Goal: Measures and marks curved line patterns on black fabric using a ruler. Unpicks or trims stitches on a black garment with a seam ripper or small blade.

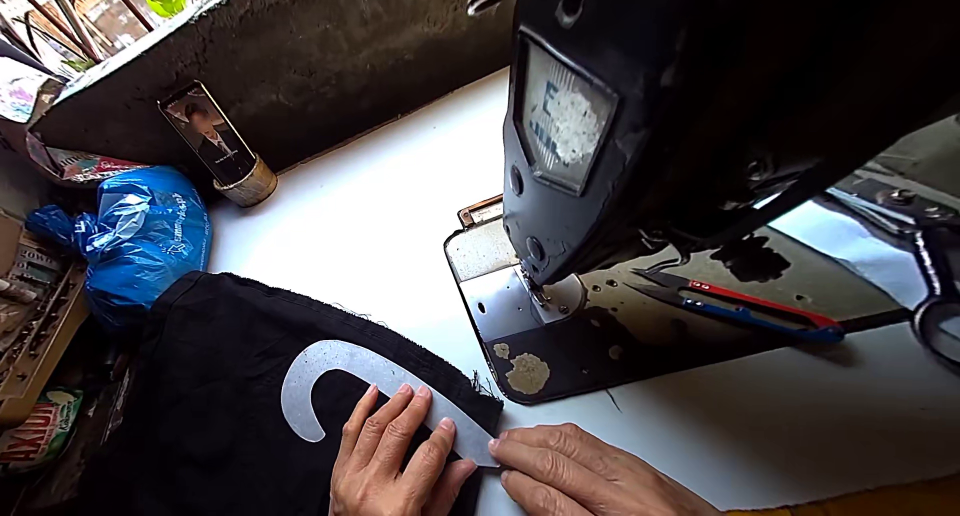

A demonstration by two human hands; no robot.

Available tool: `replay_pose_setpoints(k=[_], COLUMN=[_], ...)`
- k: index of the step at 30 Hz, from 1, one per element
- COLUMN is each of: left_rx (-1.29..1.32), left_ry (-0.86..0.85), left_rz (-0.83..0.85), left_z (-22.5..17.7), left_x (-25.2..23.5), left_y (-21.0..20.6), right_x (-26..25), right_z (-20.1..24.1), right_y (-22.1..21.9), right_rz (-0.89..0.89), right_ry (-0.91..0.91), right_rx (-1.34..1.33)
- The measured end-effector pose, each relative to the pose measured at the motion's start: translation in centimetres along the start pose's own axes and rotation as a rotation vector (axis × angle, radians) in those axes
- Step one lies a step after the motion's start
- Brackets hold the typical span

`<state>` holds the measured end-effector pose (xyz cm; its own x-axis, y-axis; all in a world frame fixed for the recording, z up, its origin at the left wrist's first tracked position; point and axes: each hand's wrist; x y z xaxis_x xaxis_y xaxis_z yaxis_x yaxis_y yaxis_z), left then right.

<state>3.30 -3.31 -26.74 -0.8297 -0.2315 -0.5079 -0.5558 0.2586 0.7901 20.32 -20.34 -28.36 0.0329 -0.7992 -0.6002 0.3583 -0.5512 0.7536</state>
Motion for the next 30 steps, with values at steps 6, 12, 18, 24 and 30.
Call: replay_pose_setpoints(k=[6,12,18,24,30], left_rx=[0.086,0.085,0.079,0.027,0.0], left_ry=[-0.023,-0.013,-0.028,-0.043,-0.046], left_rz=[-0.039,-0.054,-0.067,-0.076,-0.098], left_z=[1.05,1.07,1.0,1.03,1.01], left_x=[0.27,0.24,0.6,0.54,0.42], left_y=[-0.62,-0.86,-0.58,-0.5,-0.88], right_x=[-0.06,-0.04,0.06,0.05,-0.03], right_z=[-0.02,-0.04,-0.05,-0.11,-0.09], right_y=[0.15,0.17,0.04,0.03,0.17], right_rz=[0.008,0.001,0.001,0.013,0.029], right_ry=[-0.023,-0.021,-0.002,0.001,-0.01], right_rx=[-0.03,-0.014,-0.024,0.006,0.044])
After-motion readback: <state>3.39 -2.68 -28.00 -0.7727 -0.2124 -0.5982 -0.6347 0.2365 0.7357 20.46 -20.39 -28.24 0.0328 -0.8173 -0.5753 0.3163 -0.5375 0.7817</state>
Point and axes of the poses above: each hand's wrist, its own x-axis away from the middle knuckle, its own y-axis out of the back of the hand, z = x × y, and after that the axes turned 11 degrees about x, right-handed
